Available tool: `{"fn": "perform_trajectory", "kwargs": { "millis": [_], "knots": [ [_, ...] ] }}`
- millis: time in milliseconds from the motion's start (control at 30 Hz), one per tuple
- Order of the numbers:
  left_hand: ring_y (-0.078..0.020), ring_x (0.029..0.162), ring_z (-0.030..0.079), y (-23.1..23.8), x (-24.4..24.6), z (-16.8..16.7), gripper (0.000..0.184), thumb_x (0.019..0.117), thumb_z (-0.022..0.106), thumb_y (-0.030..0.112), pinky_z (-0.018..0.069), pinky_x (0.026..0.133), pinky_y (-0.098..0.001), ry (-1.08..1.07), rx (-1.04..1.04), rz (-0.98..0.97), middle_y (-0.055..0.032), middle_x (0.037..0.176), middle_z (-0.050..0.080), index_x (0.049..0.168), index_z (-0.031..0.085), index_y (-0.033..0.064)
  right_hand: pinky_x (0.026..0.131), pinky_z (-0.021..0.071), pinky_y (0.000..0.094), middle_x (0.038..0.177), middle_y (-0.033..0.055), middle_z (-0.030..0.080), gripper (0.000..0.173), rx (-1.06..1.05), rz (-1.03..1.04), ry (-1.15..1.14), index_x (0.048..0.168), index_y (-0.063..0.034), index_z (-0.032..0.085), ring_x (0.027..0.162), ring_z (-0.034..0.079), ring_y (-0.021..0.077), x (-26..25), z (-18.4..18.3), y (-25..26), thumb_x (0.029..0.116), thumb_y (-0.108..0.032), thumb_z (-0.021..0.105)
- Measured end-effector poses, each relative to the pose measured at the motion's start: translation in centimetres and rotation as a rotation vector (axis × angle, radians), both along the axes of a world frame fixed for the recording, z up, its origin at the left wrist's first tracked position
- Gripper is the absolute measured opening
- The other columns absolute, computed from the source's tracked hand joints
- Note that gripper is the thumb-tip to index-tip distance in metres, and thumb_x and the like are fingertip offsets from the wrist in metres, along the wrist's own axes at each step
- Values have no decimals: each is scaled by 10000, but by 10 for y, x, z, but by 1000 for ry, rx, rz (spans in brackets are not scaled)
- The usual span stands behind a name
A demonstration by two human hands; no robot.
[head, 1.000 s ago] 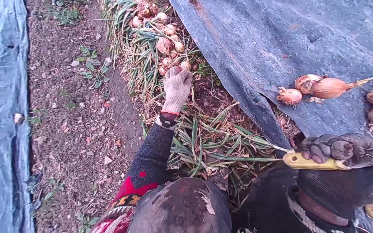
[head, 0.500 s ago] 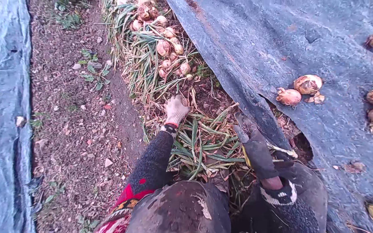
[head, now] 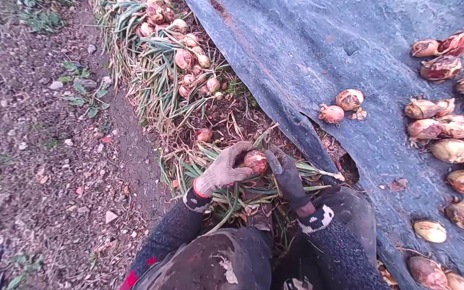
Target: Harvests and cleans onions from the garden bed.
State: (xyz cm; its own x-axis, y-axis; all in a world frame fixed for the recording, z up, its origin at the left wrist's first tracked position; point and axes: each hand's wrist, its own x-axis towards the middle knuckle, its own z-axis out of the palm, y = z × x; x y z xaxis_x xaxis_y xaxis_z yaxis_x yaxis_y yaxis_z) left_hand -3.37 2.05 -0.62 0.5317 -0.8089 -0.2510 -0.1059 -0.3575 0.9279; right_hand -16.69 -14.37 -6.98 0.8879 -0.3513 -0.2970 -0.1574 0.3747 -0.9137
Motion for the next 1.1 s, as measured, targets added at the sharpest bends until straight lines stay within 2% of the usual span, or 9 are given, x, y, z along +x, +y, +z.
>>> {"fn": "perform_trajectory", "kwargs": {
  "millis": [100,267,367,467,567,633,733,933,1100],
  "knots": [
    [-153,1106,668,-48,-17,79,536,872,675,123,539,1008,-368,109,380,-10,-90,1239,680,1383,563,7,809,613,317,1086,70,744,373,-8,-29,-2,1315,-10,636,912,717,132,0,0,-3,1045,-263,584],
    [-128,1143,658,-8,-8,-31,731,812,734,646,573,964,-422,-362,371,45,-12,1296,673,1377,627,193,496,532,294,720,34,639,318,145,-84,-22,1163,-46,708,531,562,111,-6,9,-3,1061,-302,548],
    [-133,1100,682,9,28,-56,730,838,769,518,578,957,-383,-193,457,461,-53,1276,689,1422,578,124,469,523,274,621,-19,588,369,275,8,-292,1135,-54,696,490,546,81,-18,53,-16,1068,-369,516],
    [-271,843,709,24,48,-45,686,861,757,57,630,697,-407,340,49,710,-184,1163,687,1487,478,52,552,567,313,813,51,676,384,-78,-147,-5,1292,-46,662,609,614,128,-9,36,-18,1079,-324,504],
    [-275,788,729,2,40,-27,564,870,789,106,641,663,-410,221,8,744,-170,1071,739,1393,594,21,1008,531,477,1386,37,640,528,-297,195,347,1490,-259,543,1173,652,158,2,-4,-17,1053,-533,431],
    [-178,726,732,-17,21,-17,399,875,814,262,649,644,-347,-98,134,628,-69,948,765,1198,720,48,789,573,384,1178,41,683,566,-107,252,314,1472,-209,544,911,655,124,2,-6,-6,1052,-561,401],
    [-74,1043,678,-30,-23,-21,246,958,688,367,541,998,-355,-518,273,232,56,1077,753,1078,773,170,483,514,320,743,34,594,583,408,160,312,1222,-161,623,548,549,138,5,-1,3,1052,-624,312],
    [-104,1090,688,-42,-39,-29,213,1020,605,186,580,973,-324,-471,96,54,-40,1167,729,1150,732,76,365,428,267,586,6,497,805,977,50,331,779,-136,564,425,478,113,0,-5,-18,898,-863,238],
    [-141,1032,693,-71,30,-8,197,1000,603,140,589,911,-355,-781,87,259,-57,1097,730,1107,760,88,454,528,295,643,23,575,733,1022,-167,-282,1122,-104,654,501,590,142,-24,50,-58,1005,-711,260]
  ]
}}
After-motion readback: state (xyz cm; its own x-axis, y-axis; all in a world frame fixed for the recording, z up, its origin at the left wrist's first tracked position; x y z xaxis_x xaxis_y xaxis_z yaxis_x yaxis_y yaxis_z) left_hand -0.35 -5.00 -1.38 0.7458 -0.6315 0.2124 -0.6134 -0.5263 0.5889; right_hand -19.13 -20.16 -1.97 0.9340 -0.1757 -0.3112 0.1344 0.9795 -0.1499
